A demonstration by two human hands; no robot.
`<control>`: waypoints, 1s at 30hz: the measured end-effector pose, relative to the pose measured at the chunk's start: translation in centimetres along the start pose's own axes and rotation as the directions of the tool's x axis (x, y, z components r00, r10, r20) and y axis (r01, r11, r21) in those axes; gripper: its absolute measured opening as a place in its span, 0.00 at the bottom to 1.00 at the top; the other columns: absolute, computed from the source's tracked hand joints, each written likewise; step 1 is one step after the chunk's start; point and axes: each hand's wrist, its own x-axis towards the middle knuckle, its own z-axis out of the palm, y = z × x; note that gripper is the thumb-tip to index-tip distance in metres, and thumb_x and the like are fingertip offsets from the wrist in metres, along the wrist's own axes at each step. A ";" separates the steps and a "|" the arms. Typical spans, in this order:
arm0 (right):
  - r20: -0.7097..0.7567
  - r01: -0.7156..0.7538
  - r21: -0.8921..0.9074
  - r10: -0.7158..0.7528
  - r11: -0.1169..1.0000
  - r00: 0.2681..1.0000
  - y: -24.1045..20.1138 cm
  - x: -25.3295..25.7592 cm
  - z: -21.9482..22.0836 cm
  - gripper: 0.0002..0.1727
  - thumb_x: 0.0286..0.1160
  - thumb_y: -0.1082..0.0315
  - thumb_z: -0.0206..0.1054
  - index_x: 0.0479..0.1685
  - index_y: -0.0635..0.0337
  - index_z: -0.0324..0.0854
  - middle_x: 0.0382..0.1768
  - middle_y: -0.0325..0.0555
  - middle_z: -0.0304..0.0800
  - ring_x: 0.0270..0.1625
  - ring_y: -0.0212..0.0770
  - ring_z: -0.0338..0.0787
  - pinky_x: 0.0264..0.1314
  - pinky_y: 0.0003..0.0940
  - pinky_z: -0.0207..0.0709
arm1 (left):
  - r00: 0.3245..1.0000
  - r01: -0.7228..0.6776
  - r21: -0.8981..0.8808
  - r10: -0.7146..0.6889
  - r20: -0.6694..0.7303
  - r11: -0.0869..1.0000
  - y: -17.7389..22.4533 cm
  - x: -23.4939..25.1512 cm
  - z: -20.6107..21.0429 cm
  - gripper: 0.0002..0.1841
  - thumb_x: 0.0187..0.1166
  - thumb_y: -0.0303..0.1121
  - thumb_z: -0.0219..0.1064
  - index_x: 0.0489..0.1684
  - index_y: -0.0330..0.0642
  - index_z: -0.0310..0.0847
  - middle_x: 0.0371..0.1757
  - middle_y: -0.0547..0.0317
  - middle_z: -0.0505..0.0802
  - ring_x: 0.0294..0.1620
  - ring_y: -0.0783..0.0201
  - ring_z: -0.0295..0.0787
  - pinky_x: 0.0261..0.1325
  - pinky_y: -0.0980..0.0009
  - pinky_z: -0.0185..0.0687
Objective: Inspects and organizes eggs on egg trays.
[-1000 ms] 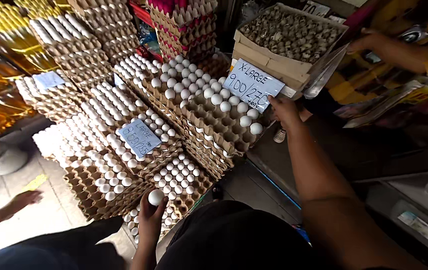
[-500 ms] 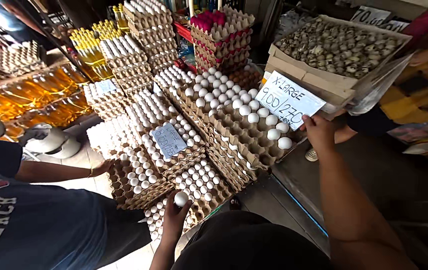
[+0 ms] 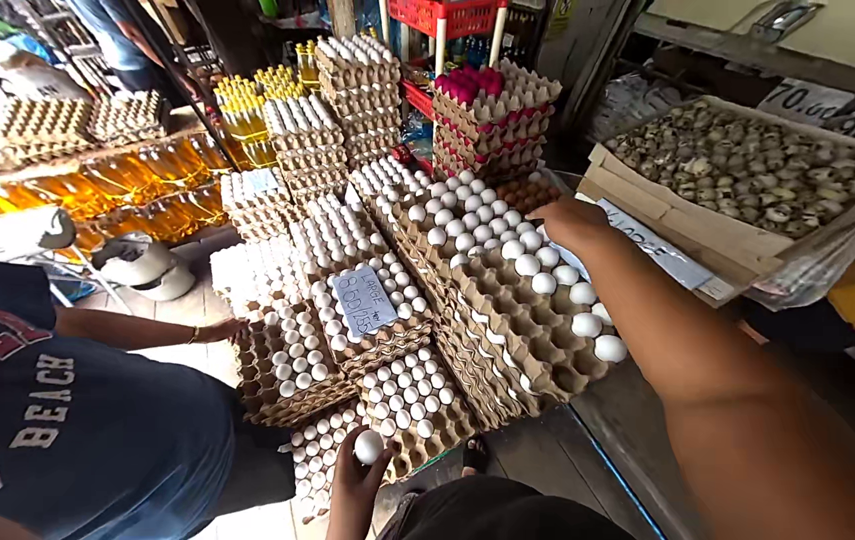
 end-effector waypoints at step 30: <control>0.599 0.327 0.288 -0.436 0.900 0.672 -11.3 -24.7 15.5 0.27 0.91 0.48 0.58 0.51 0.68 0.86 0.49 0.65 0.90 0.59 0.65 0.89 0.62 0.68 0.78 | 1.000 -0.006 0.058 0.008 -0.030 0.998 -1.4 -3.9 -5.1 0.33 0.75 0.31 0.74 0.77 0.26 0.64 0.61 0.42 0.88 0.53 0.65 0.91 0.58 0.69 0.89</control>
